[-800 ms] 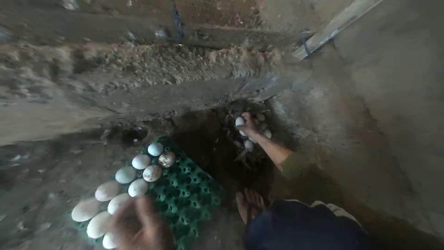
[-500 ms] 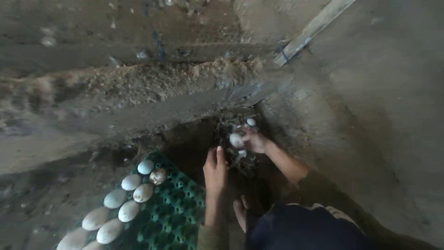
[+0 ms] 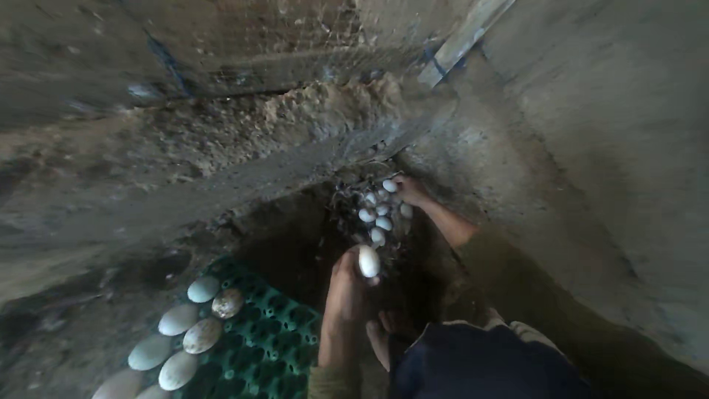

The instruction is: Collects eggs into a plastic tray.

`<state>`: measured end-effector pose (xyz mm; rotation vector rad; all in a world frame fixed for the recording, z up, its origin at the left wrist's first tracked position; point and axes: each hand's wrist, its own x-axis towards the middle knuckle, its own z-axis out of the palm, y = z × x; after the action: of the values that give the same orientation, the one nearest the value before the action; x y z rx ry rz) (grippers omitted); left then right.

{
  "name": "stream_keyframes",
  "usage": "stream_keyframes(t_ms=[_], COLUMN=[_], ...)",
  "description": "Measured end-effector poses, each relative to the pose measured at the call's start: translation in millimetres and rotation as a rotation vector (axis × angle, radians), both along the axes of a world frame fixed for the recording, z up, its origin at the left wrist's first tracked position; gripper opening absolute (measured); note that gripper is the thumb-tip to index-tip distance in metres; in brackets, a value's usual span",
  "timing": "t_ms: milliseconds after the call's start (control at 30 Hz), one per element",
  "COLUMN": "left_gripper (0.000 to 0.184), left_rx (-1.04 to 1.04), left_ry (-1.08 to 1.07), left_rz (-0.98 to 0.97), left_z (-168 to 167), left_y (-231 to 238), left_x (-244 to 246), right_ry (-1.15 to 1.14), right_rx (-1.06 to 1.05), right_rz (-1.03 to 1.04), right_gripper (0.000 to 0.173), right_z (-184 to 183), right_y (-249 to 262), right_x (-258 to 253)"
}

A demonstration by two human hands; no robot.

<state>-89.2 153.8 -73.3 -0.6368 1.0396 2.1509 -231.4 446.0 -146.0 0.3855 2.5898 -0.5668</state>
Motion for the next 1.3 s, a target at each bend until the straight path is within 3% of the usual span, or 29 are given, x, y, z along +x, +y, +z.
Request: stream_keyframes(t_ms=[100, 267, 467, 600, 800, 900, 1033, 1100, 1200, 1300], left_gripper=[0.041, 0.008, 0.011, 0.011, 0.025, 0.024, 0.017, 0.017, 0.017, 0.019], left_rx=[0.084, -0.016, -0.104, -0.108, -0.070, -0.093, -0.077, -0.058, -0.049, -0.076], left_ry=[-0.120, -0.054, 0.071, 0.003, -0.156, -0.164, -0.152, -0.134, -0.060, 0.030], left_rz=[0.094, 0.191, 0.210, 0.255, 0.368, 0.463, 0.486, 0.494, 0.490, 0.377], left_z=[4, 1, -9, 0, 12, 14, 22, 25, 23, 19], left_y=[1, -4, -2, 2, -5, -9, -15, -17, -22, -26], left_x=[1, 7, 10, 9, 8, 9, 12, 14, 21, 24], right_ry=[-0.088, -0.027, -0.076, -0.046, -0.093, -0.141, -0.213, -0.223, -0.107, 0.022], right_rx=[0.127, 0.192, 0.139, 0.051, 0.159, 0.227, 0.358, 0.355, 0.195, -0.258], right_rz=[0.079, 0.182, 0.334, 0.360, 0.454, 0.475, 0.535, 0.487, 0.207, -0.199], right_gripper=[0.063, 0.071, 0.069, 0.064, 0.045, 0.061, 0.059, 0.056, 0.059, 0.059], right_z=[-23, -40, -34, -44, -33, -26, -20, -22, -23, -8], right_y=[4, 5, -9, -9, -23, -23, -30, -27, -7, 0], right_x=[-12, -15, -9, -5, 4, 2, -3, -2, 2, 12])
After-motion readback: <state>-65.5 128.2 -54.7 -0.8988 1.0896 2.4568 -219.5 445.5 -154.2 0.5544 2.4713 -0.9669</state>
